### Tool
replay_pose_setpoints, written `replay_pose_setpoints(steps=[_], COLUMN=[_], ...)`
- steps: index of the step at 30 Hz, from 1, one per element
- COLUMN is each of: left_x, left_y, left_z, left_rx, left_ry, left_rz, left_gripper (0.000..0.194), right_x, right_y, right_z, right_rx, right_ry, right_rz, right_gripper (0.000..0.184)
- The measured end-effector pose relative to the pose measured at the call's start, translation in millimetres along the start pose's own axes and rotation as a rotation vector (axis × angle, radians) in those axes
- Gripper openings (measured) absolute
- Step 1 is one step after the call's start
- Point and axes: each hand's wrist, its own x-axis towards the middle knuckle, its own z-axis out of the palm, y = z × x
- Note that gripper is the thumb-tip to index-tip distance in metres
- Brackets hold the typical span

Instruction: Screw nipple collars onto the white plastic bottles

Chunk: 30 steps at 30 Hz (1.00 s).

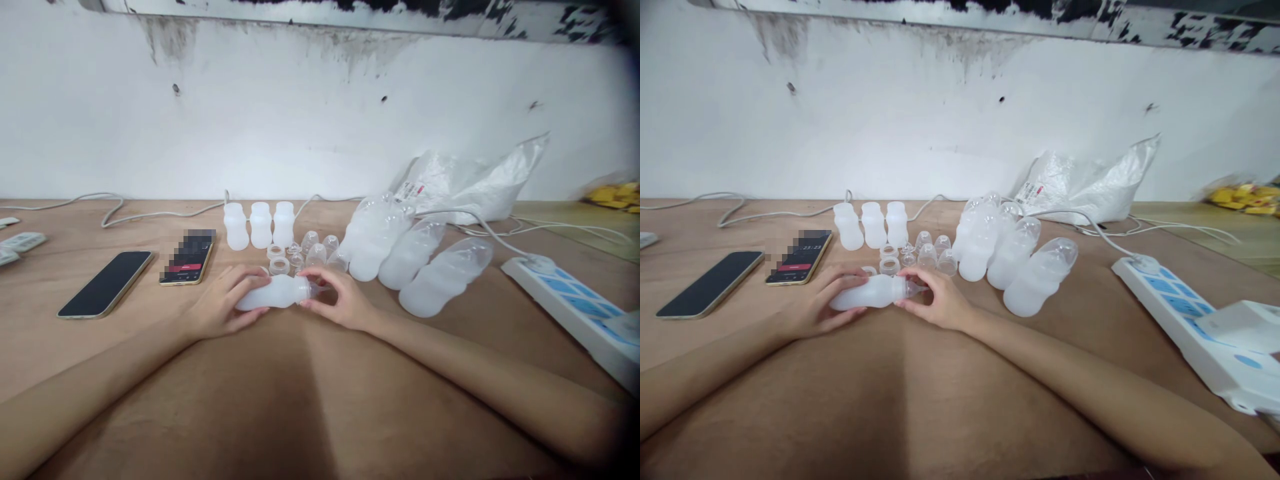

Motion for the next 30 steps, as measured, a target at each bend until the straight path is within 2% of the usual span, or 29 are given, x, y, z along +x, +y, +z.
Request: replay_pose_setpoints(steps=[9, 13, 17, 19, 23, 30], left_x=[1.9, 2.5, 2.7, 2.6, 2.7, 1.2], left_y=[4.3, 3.5, 1.1, 0.5, 0.8, 2.2], left_z=[-1.5, -1.2, -2.2, -2.6, -2.1, -2.4], left_rx=[0.143, 0.018, -0.115, -0.132, -0.131, -0.074], left_ry=[0.001, 0.003, -0.013, -0.024, -0.011, -0.024], left_rz=[0.104, 0.001, -0.131, -0.157, -0.135, -0.08], left_gripper=[0.039, 0.04, 0.039, 0.038, 0.039, 0.042], right_x=[1.0, 0.3, -0.6, -0.7, -1.0, -2.8], right_y=[4.8, 3.3, 0.7, 0.0, 0.5, 3.3], right_z=[-0.2, 0.1, 1.3, 2.1, 3.1, 2.7], right_rx=[0.017, 0.029, 0.048, 0.045, 0.032, -0.028], right_ry=[-0.038, -0.044, 0.018, 0.026, 0.024, 0.059], right_rz=[0.093, 0.067, -0.004, -0.047, -0.056, -0.008], right_gripper=[0.024, 0.029, 0.054, 0.048, 0.036, 0.04])
